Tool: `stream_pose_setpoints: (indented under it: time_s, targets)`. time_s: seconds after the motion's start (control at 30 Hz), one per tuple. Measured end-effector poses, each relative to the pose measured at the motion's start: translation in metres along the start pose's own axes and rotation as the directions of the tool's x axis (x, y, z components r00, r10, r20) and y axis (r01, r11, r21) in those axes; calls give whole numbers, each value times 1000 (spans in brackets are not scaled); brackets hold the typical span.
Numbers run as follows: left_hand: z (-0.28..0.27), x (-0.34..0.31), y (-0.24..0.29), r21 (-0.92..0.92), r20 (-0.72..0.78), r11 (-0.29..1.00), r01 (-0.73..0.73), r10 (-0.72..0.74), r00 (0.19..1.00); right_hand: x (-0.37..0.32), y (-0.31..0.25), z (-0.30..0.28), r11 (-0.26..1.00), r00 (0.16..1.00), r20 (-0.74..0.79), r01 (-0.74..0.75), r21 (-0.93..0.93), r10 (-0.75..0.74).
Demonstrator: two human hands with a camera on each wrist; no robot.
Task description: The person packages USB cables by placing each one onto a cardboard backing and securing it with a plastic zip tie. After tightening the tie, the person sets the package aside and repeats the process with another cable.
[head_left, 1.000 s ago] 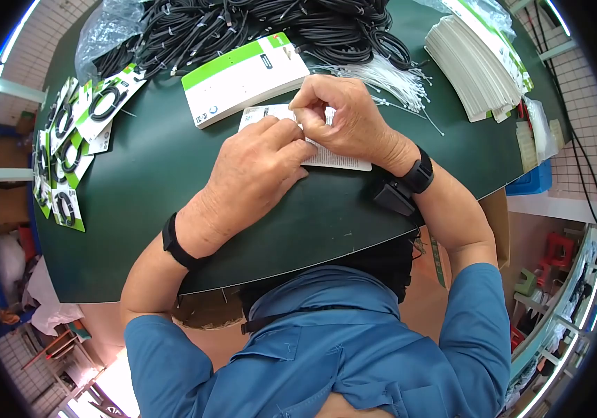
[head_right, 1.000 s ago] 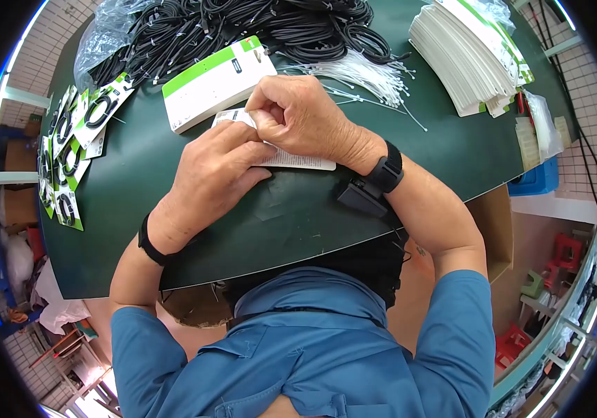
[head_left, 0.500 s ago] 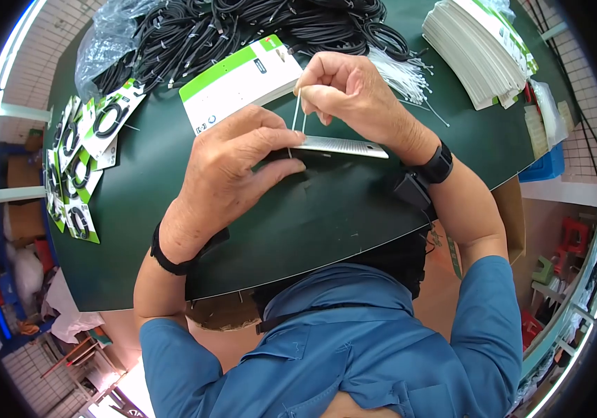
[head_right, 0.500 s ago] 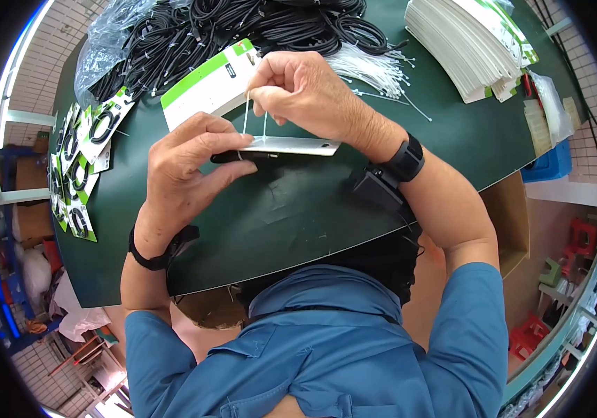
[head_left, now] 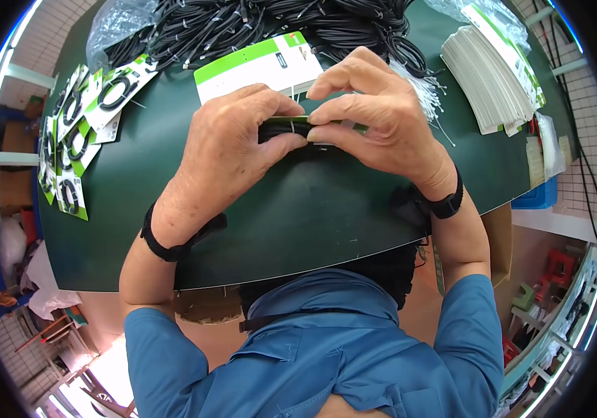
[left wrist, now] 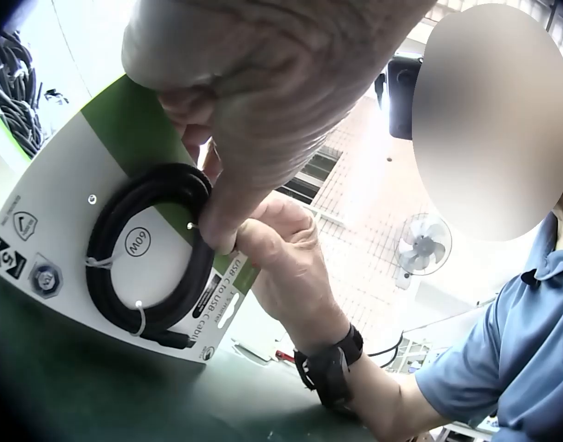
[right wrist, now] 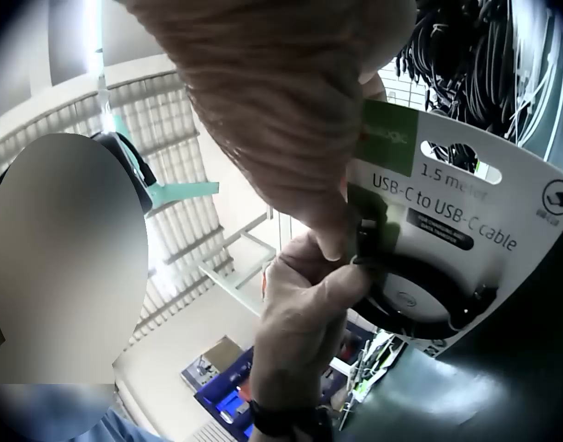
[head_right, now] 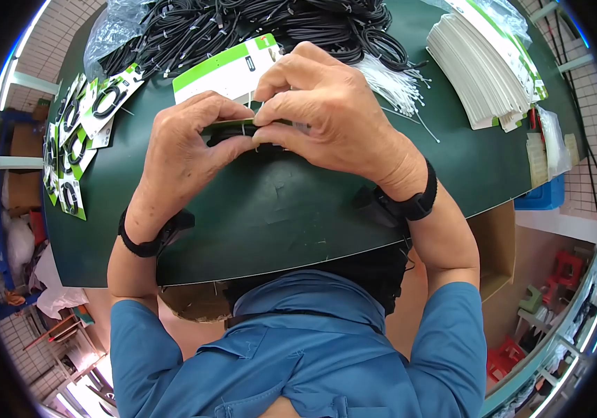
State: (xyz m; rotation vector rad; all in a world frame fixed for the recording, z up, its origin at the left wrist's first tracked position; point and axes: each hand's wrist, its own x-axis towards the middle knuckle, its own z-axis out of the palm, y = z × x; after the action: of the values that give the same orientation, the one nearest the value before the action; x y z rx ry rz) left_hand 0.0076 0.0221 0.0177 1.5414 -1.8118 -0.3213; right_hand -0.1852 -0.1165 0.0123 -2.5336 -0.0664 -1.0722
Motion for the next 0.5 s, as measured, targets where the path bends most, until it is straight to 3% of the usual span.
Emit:
stream_pose_setpoints:
  time_s: [0.5]
  targets:
    - [-4,4,2,-31,-8,998,59,-60,998,-9,6,10,998,999,22,-48,43,47]
